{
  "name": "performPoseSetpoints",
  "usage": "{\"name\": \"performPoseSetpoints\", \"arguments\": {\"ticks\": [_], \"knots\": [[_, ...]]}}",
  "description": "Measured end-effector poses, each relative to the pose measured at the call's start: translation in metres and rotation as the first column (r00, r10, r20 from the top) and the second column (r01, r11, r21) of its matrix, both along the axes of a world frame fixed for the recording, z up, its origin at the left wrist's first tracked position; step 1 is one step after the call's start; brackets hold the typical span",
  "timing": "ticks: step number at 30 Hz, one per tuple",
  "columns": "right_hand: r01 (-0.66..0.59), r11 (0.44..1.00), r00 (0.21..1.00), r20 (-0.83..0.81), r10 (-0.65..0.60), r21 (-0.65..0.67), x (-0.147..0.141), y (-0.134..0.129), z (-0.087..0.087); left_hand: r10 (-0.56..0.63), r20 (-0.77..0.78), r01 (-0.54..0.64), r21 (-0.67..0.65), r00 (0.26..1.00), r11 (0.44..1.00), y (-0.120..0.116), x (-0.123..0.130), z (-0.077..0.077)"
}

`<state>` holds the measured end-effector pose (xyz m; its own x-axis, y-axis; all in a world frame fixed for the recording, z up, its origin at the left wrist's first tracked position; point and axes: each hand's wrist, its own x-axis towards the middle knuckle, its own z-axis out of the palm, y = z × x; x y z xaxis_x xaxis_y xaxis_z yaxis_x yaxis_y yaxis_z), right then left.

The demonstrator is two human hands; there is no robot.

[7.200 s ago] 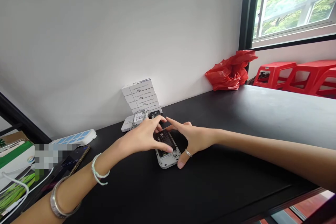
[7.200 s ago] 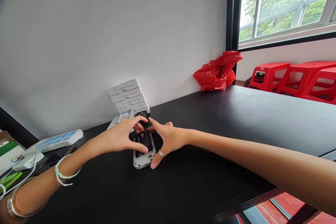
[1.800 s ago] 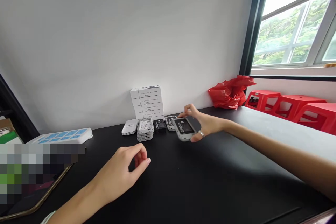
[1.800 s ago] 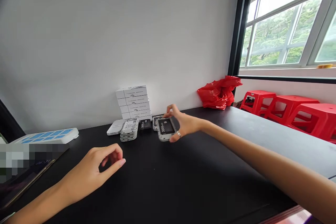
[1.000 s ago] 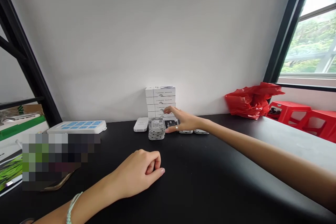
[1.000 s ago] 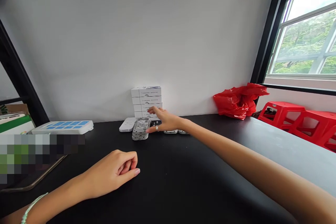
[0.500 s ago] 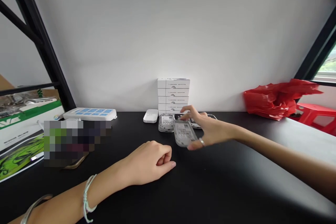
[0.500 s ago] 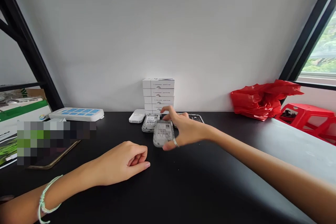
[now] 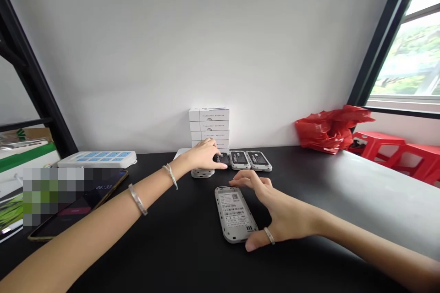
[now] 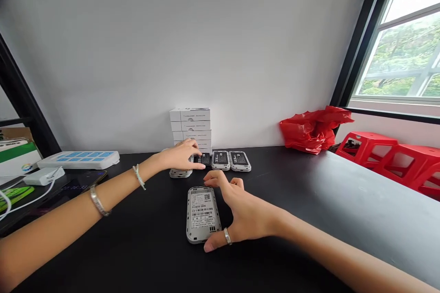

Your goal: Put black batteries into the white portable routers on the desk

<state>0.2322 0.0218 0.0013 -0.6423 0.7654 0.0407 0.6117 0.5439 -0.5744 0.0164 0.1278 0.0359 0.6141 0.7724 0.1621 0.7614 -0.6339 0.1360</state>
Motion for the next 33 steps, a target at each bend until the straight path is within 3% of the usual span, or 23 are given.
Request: {"name": "performPoseSetpoints", "arguments": {"ticks": [4,9,14,18,21,29,33], "knots": [[0.018,0.999,0.999,-0.034,-0.019,-0.032,0.004,0.0,-0.001,-0.024,-0.066,0.02,-0.056,0.998,0.998,0.017,0.001,-0.008],[0.017,0.997,0.997,-0.075,-0.023,-0.072,0.003,-0.002,-0.002,-0.006,-0.076,0.001,-0.068,0.997,0.998,0.004,0.007,0.003],[0.034,0.996,0.996,-0.077,-0.04,-0.081,0.002,-0.005,-0.002,0.095,0.06,-0.096,0.016,0.994,0.995,-0.045,-0.001,0.012],[0.03,0.997,0.997,-0.073,-0.035,-0.069,0.0,-0.006,-0.001,0.17,0.174,-0.15,-0.126,0.97,0.981,-0.092,-0.011,0.0],[0.027,0.997,0.997,-0.073,-0.032,-0.075,0.0,-0.006,-0.001,0.203,0.239,-0.143,-0.246,0.949,0.959,-0.111,-0.013,-0.01],[-0.01,1.0,0.996,-0.093,0.01,-0.007,0.0,-0.004,-0.006,0.119,0.392,0.026,-0.345,0.912,0.938,-0.106,-0.015,-0.016],[-0.016,1.0,0.997,-0.075,0.017,0.013,0.0,-0.003,-0.007,0.071,0.372,0.067,-0.345,0.925,0.936,-0.112,-0.014,-0.014]]}}
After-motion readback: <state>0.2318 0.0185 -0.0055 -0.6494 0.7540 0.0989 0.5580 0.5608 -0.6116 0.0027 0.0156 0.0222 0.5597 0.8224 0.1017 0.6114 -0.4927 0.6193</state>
